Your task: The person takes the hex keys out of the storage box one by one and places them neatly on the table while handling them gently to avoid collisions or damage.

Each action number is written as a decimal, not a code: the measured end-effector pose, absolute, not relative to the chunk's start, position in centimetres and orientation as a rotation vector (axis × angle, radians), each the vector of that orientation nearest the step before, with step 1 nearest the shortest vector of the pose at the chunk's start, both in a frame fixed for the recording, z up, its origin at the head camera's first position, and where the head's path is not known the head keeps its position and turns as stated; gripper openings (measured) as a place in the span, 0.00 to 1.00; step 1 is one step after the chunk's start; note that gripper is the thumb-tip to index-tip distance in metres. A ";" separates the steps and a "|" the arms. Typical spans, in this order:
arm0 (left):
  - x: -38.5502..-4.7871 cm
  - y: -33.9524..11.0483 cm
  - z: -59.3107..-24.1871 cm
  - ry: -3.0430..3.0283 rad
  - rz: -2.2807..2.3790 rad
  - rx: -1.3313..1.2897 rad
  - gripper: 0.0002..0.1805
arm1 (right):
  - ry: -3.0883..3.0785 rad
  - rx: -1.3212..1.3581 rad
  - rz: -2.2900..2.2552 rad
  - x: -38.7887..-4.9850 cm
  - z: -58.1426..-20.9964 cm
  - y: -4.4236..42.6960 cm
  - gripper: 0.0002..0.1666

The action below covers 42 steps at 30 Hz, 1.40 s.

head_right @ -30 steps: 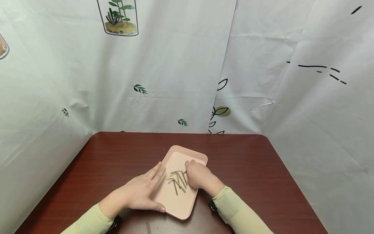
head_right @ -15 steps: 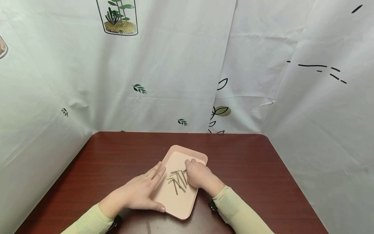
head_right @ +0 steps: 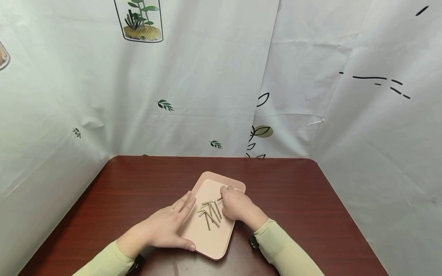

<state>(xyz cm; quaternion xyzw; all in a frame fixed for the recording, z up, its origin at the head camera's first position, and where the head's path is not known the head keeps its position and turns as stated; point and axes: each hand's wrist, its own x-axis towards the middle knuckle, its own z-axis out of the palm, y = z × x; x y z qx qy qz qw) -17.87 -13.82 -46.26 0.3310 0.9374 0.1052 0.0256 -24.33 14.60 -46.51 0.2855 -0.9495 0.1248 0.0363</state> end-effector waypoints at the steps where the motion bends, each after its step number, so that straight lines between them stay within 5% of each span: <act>1: -17.9 -13.8 -46.2 2.898 0.325 1.024 0.78 | -2.910 0.883 0.388 -24.3 -46.5 14.6 0.12; 17: -17.7 -13.9 -46.1 2.901 0.333 1.041 0.78 | -2.793 0.903 0.380 -24.6 -45.6 15.5 0.13; 42: -17.8 -13.8 -46.2 2.891 0.333 1.022 0.78 | -2.953 0.590 0.490 -25.7 -43.0 18.4 0.13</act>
